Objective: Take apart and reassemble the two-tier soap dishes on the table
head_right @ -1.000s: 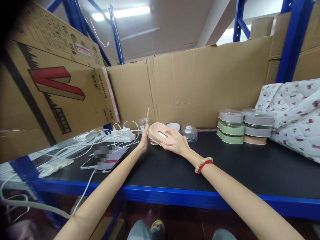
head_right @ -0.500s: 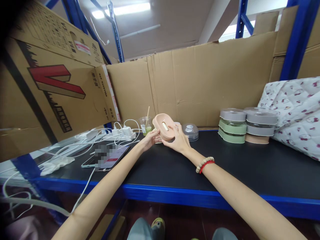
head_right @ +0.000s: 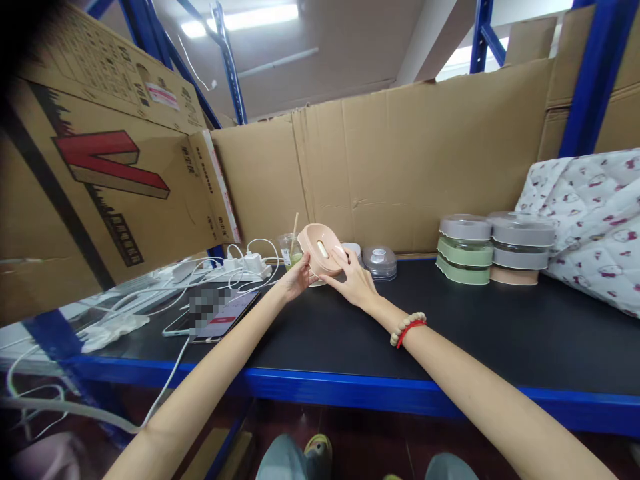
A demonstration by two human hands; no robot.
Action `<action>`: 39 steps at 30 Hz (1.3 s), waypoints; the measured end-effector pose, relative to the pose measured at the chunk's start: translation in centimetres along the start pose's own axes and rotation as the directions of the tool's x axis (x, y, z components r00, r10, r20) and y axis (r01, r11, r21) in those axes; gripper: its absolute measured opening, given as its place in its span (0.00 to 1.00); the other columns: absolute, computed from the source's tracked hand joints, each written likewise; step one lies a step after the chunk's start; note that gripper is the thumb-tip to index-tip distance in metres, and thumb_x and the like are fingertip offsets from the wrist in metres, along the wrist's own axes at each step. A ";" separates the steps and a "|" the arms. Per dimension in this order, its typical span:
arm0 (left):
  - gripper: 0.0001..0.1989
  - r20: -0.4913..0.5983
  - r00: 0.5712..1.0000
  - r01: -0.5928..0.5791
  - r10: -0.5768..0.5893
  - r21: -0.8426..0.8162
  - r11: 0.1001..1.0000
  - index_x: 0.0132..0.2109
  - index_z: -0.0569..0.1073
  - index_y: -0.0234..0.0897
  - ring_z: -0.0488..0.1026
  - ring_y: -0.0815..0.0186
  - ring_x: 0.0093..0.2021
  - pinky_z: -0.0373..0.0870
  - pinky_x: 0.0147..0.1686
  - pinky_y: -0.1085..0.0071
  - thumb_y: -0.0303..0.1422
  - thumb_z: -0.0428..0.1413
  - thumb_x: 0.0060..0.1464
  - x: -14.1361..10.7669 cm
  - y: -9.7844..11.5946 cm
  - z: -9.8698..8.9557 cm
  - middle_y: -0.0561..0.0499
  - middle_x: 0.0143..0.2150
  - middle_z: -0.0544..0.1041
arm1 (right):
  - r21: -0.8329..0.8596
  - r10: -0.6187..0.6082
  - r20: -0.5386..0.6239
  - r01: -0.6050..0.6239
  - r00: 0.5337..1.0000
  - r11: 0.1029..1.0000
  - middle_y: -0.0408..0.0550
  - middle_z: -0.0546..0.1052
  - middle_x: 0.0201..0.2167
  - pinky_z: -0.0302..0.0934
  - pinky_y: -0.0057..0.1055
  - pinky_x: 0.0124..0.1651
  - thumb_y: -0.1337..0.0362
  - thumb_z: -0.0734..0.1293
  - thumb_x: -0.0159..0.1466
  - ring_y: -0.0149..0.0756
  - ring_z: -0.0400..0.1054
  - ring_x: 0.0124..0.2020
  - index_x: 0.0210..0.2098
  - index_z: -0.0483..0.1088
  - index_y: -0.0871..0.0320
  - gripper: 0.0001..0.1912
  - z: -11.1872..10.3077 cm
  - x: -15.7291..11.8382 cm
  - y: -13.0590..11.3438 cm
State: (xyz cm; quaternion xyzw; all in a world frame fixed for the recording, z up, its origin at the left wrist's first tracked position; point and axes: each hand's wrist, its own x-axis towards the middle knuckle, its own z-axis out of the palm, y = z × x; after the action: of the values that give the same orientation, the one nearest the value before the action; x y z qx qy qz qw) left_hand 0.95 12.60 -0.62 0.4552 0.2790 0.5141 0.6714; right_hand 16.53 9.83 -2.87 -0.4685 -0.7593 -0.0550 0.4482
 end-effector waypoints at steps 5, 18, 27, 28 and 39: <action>0.12 0.055 0.998 0.013 -0.011 -0.027 1.000 0.40 0.72 0.31 0.72 0.69 0.32 0.68 0.32 0.75 0.38 0.56 0.56 0.2 -0.2 -0.4 0.48 0.36 0.75 | -0.014 -0.017 -0.020 0.016 1.000 1.000 0.53 0.60 0.57 0.69 0.40 0.37 0.45 0.60 0.58 0.48 0.65 0.49 0.58 0.60 0.55 0.33 0.1 0.0 0.1; 0.10 0.002 1.000 0.029 -0.029 -0.117 0.993 0.32 0.70 0.32 0.69 0.72 0.24 0.65 0.25 0.77 0.35 0.55 0.56 -0.4 0.1 0.4 0.53 0.27 0.72 | -0.014 -0.049 -0.067 0.049 0.997 0.999 0.50 0.62 0.56 0.69 0.38 0.36 0.45 0.61 0.58 0.46 0.65 0.49 0.56 0.63 0.52 0.30 0.4 0.1 0.6; 0.12 -0.064 0.997 0.040 -0.049 -0.131 0.991 0.33 0.68 0.32 0.68 0.73 0.20 0.64 0.20 0.78 0.32 0.47 0.63 -1.2 0.7 1.4 0.53 0.25 0.72 | -0.050 -0.037 -0.085 0.032 0.996 0.998 0.52 0.64 0.55 0.69 0.37 0.34 0.46 0.62 0.57 0.47 0.67 0.48 0.55 0.64 0.55 0.31 0.2 0.1 0.3; 0.12 -0.063 0.997 0.038 -0.047 -0.132 0.990 0.33 0.68 0.31 0.69 0.73 0.21 0.64 0.20 0.78 0.32 0.47 0.63 -1.2 0.6 1.4 0.53 0.25 0.72 | -0.043 -0.037 -0.086 0.034 0.996 0.998 0.52 0.64 0.55 0.69 0.36 0.34 0.47 0.62 0.57 0.46 0.67 0.47 0.55 0.64 0.56 0.31 0.2 0.1 0.3; 0.16 -0.043 0.997 0.062 -0.068 -0.123 0.990 0.31 0.70 0.31 0.68 0.73 0.22 0.64 0.22 0.77 0.32 0.44 0.63 -1.2 0.7 1.2 0.52 0.25 0.71 | 0.040 -0.059 -0.137 0.065 0.989 0.997 0.50 0.67 0.52 0.69 0.33 0.33 0.47 0.62 0.57 0.44 0.66 0.47 0.52 0.67 0.54 0.28 0.3 0.0 0.5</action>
State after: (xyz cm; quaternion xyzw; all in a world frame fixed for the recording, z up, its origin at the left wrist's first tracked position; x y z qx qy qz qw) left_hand 1.26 11.15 0.45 0.3918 0.2776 0.5187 0.7074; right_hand 16.71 10.27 -3.19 -0.4298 -0.7423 -0.0839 0.5071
